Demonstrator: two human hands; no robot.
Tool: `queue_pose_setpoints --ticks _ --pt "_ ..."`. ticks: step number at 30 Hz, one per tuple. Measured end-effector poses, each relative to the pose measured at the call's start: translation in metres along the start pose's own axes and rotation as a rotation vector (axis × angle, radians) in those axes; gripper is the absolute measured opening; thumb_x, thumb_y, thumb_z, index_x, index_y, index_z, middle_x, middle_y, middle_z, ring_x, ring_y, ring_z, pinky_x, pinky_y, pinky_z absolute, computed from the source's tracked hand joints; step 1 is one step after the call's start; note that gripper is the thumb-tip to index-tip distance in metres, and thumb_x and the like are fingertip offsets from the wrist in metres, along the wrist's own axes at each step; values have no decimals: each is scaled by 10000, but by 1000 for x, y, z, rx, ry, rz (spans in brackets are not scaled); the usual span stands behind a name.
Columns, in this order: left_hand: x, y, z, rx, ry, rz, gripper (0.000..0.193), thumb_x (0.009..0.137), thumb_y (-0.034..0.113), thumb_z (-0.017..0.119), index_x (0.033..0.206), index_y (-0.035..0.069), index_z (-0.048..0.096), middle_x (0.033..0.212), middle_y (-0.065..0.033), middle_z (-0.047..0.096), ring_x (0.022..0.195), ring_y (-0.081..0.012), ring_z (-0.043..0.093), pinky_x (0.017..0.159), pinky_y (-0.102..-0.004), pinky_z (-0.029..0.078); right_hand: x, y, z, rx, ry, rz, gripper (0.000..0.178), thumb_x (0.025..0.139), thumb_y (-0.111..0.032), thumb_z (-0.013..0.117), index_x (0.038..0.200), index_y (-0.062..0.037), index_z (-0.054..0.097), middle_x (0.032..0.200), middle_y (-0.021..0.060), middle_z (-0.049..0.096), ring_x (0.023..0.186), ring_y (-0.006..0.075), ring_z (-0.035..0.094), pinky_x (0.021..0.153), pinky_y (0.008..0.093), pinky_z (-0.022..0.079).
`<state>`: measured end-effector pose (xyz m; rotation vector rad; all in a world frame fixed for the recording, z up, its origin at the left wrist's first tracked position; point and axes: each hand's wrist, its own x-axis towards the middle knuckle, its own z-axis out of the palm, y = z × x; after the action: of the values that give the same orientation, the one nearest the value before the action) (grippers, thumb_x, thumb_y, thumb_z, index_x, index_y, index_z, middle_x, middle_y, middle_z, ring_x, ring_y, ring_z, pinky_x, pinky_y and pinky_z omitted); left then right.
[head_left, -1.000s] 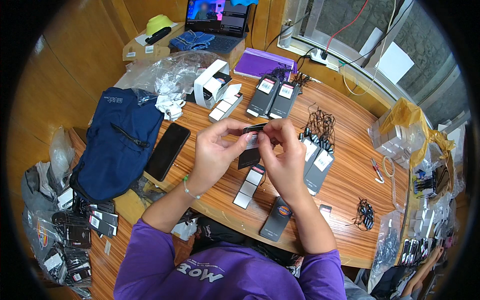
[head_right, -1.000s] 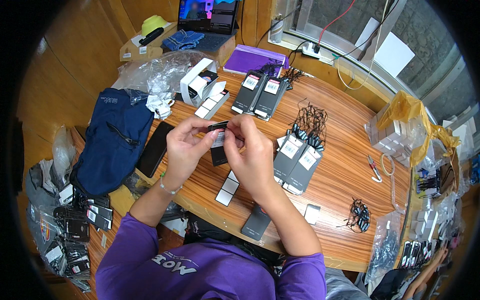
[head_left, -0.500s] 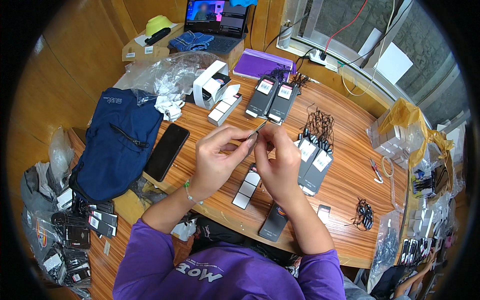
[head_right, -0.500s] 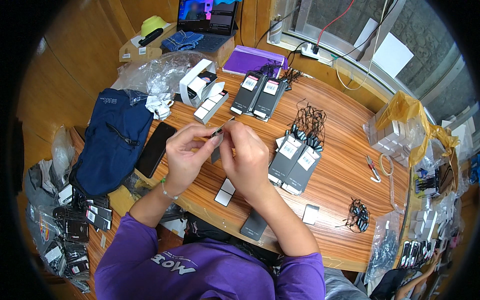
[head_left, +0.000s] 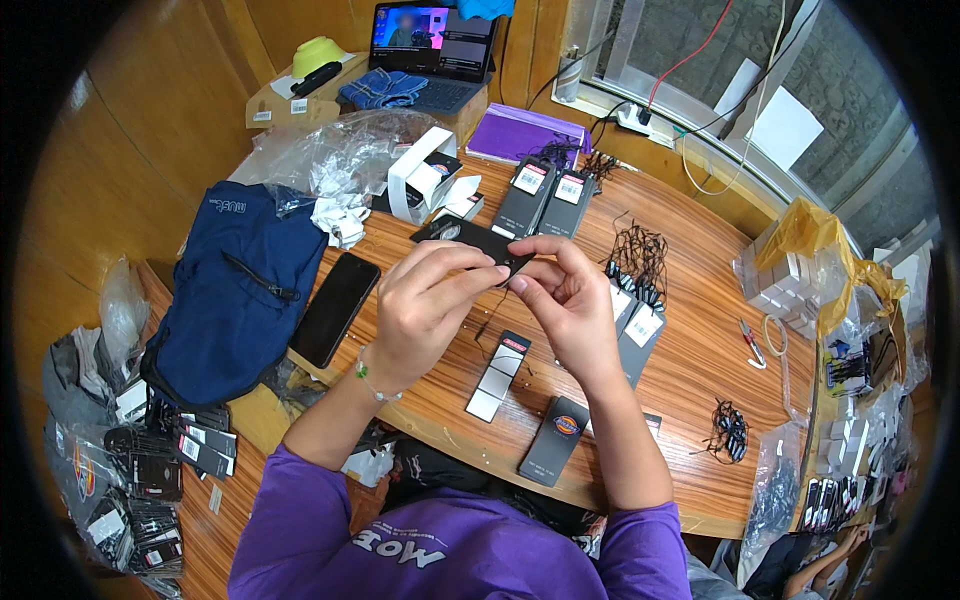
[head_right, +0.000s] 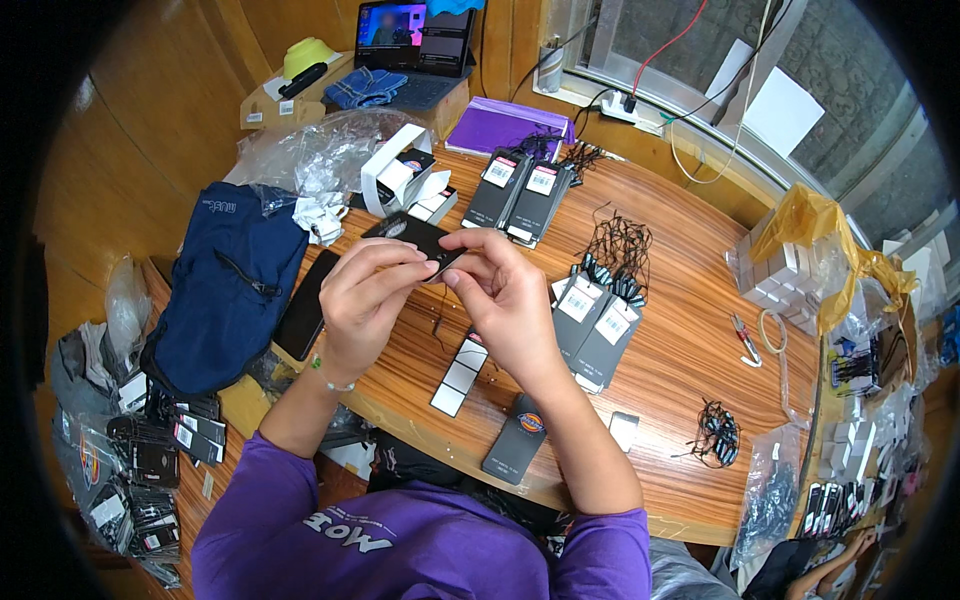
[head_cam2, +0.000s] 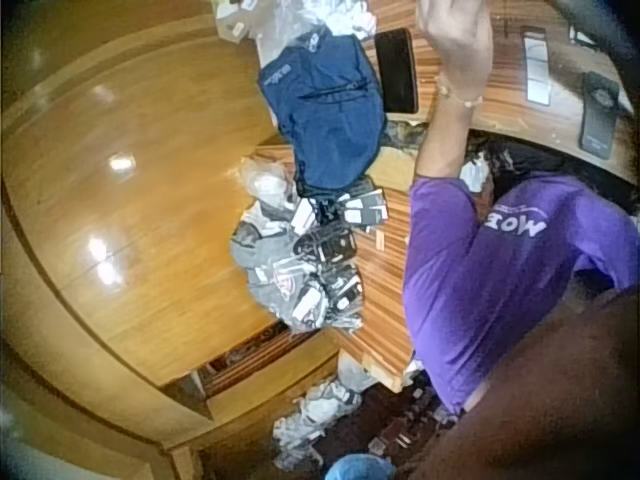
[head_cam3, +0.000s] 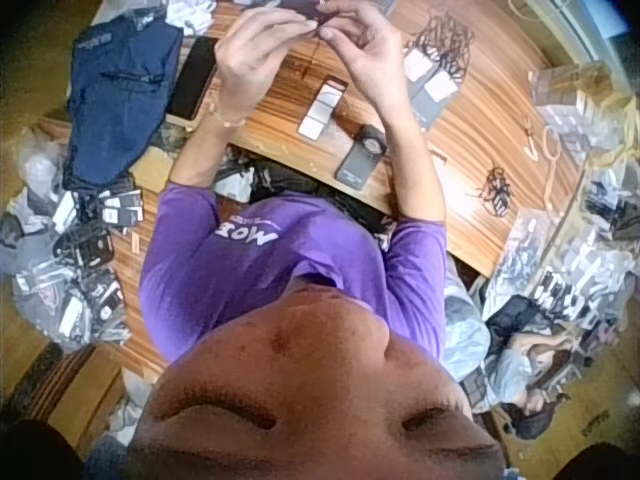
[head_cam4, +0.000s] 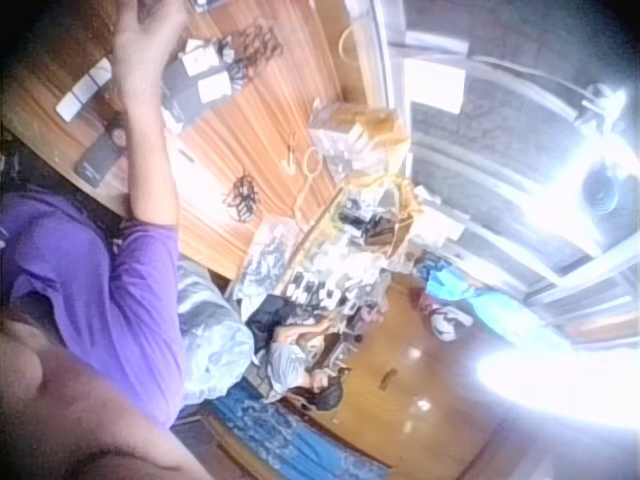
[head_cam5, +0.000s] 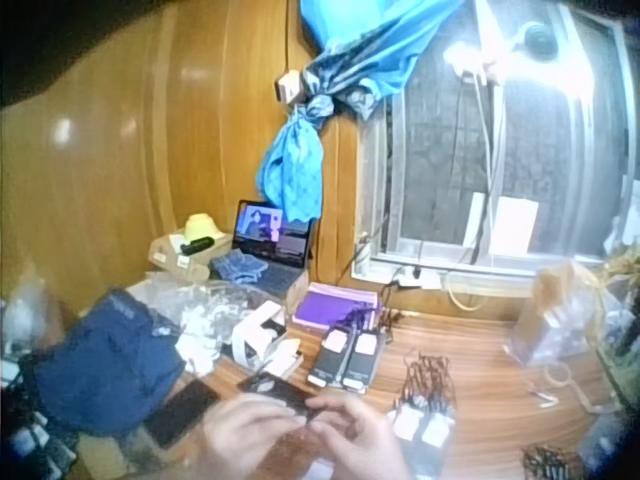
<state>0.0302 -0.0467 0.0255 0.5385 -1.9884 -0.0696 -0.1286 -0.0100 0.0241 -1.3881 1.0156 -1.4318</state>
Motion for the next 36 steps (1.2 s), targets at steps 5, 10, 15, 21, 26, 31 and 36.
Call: queue_pose_setpoints --ticks 5,10,15,21,26,31,36 --pt "1 7 -3 -296 21 -300 150 693 -65 644 830 -4 651 814 -96 617 752 -178 596 671 -258 474 0 1 5 -423 91 -309 202 780 -19 602 978 -20 562 688 80 582 602 134 576 558 225 445" --pt "2 6 -5 -397 -23 -395 132 750 -52 607 869 -15 651 846 -95 613 759 -153 590 671 -239 479 -3 -7 2 -664 69 -294 185 738 -70 636 913 -40 587 656 87 507 590 196 519 544 307 411" --pt "2 6 -5 -414 -9 -418 130 753 -52 605 870 -18 651 834 -100 617 746 -147 592 665 -235 481 2 -4 -1 -832 137 -522 174 730 -75 633 898 -57 595 787 96 506 777 244 490 651 341 390" --pt "2 6 -4 -259 -3 -254 154 702 -61 632 843 -3 651 806 -91 620 742 -183 601 663 -256 484 5 2 -4 -412 71 -315 91 744 -96 627 817 -42 621 834 75 523 815 207 498 683 301 385" --pt "0 2 0 -62 -20 41 220 620 -76 652 817 20 648 787 -80 620 758 -221 619 660 -284 496 3 1 -11 -27 -25 65 68 779 -101 603 805 -39 614 868 21 533 796 77 483 724 227 379" --pt "-4 4 8 -157 -129 2 245 680 -58 632 911 24 631 811 -86 625 756 -209 630 626 -273 504 5 -8 -20 469 186 -26 88 878 -126 505 897 -47 539 832 35 546 770 98 495 734 226 396" --pt "-20 2 28 -622 -253 -378 295 784 -6 592 1077 18 571 930 -103 600 782 -174 615 604 -251 505 0 -21 -36 681 105 -261 111 911 -156 471 938 -48 474 760 60 530 738 138 511 701 271 426"
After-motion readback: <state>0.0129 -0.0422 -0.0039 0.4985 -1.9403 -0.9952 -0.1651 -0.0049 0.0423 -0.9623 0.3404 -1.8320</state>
